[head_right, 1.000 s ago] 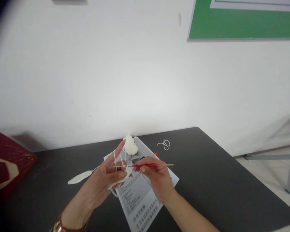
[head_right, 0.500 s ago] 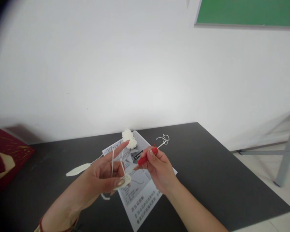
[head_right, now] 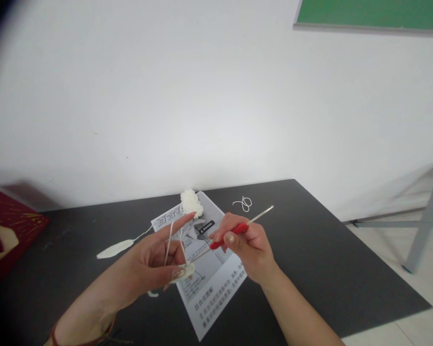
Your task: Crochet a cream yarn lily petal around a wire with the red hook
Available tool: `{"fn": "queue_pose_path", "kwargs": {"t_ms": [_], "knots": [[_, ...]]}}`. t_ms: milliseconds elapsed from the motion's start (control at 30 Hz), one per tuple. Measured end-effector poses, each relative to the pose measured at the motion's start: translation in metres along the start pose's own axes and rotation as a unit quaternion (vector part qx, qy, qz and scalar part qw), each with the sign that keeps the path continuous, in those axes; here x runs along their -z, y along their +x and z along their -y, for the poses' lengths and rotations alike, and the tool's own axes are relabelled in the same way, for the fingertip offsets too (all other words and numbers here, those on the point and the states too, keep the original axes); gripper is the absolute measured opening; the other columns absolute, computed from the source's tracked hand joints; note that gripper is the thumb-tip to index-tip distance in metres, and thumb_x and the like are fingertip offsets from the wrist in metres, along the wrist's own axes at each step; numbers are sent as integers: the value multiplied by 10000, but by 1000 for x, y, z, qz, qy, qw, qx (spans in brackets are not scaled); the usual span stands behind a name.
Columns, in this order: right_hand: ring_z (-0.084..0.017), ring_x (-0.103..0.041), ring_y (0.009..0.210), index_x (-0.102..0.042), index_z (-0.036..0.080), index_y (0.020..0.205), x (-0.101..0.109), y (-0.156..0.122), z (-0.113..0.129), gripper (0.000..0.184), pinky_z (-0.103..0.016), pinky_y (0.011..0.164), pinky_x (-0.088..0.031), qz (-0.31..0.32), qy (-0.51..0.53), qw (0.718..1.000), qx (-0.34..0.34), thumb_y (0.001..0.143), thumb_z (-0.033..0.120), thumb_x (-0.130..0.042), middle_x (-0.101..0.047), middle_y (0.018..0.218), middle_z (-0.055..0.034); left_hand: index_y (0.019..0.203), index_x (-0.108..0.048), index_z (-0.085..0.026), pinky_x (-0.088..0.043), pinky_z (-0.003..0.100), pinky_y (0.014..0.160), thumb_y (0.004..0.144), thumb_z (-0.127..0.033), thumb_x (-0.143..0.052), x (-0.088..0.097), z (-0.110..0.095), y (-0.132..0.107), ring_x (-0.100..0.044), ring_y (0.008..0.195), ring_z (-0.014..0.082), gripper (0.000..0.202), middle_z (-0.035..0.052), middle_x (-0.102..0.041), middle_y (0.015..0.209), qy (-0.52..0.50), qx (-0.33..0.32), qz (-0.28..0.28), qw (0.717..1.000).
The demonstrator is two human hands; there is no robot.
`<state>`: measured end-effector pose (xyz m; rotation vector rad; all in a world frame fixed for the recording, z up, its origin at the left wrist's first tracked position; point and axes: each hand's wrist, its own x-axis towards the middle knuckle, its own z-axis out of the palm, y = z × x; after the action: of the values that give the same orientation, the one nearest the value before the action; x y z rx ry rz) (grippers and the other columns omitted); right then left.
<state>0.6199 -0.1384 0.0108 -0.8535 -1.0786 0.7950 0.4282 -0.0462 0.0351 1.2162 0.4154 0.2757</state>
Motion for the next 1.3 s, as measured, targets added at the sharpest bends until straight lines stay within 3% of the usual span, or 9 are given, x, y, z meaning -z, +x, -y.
{"fn": "queue_pose_path", "kwargs": {"t_ms": [200,333,533,600,733,900,1033,1133,1300], "knots": [[-213,-538,686,-715,244,824,0,-5,7,154,-461,766,-489,28,-96,993,65,850,341,-599,-602,653,-44,1446,-252,-260,-283,217,492,746,-123,-651,1,0,2,-435,554,82,817,-37,-541,672,25,3,-15,1000],[-218,-556,700,-711,261,894,-3,-8,16,129,-461,771,-493,80,-192,971,115,858,268,-588,-640,683,-48,1451,-237,-227,-270,229,490,726,-156,-663,-1,-2,5,-405,531,81,843,-50,-518,647,41,11,-39,998],[-203,-592,663,-678,243,1063,-8,-9,14,283,-399,702,-502,149,-286,923,209,808,132,-624,-677,738,-63,1423,-297,-160,-289,240,521,703,-207,-689,-1,-2,11,-416,561,97,822,-59,-492,622,59,-9,-114,992],[-197,-600,663,-688,220,1048,-7,-7,8,259,-363,643,-504,140,-278,923,225,809,138,-627,-673,748,-74,1402,-332,-162,-291,235,521,705,-200,-699,0,1,13,-410,553,87,789,-57,-496,627,35,-8,-142,989],[-152,-589,609,-705,206,973,-4,-5,-2,198,-273,535,-466,66,-208,962,162,818,120,-616,-668,736,-57,1397,-337,-189,-268,222,504,730,-164,-701,-2,6,16,-387,524,66,760,-56,-504,621,-55,-43,-168,983],[-154,-614,627,-688,175,791,-8,-6,-6,160,-277,566,-490,46,-160,984,57,871,186,-550,-636,722,-45,1402,-335,-208,-284,213,513,737,-134,-701,-12,11,19,-406,526,62,762,-58,-510,618,-119,-83,-187,971],[-127,-628,567,-649,217,944,-8,-8,-10,114,-242,515,-506,5,-180,984,14,875,197,-560,-637,781,-17,1407,-338,-208,-333,213,540,715,-111,-715,-14,12,21,-453,542,71,794,-53,-542,620,-144,-89,-200,965],[-158,-665,708,-660,220,993,-7,-6,-11,206,-254,610,-539,38,-264,957,112,812,123,-639,-683,839,-40,1410,-335,-188,-348,208,543,694,-88,-726,-12,12,22,-467,532,67,823,-49,-565,620,-180,-74,-188,963],[-175,-652,760,-630,157,1131,-10,-4,-9,335,-290,634,-559,94,-347,876,322,807,74,-627,-703,872,-93,1400,-345,-144,-338,202,524,661,-70,-736,-10,11,20,-462,500,60,840,-49,-579,598,-206,-46,-157,965]]}}
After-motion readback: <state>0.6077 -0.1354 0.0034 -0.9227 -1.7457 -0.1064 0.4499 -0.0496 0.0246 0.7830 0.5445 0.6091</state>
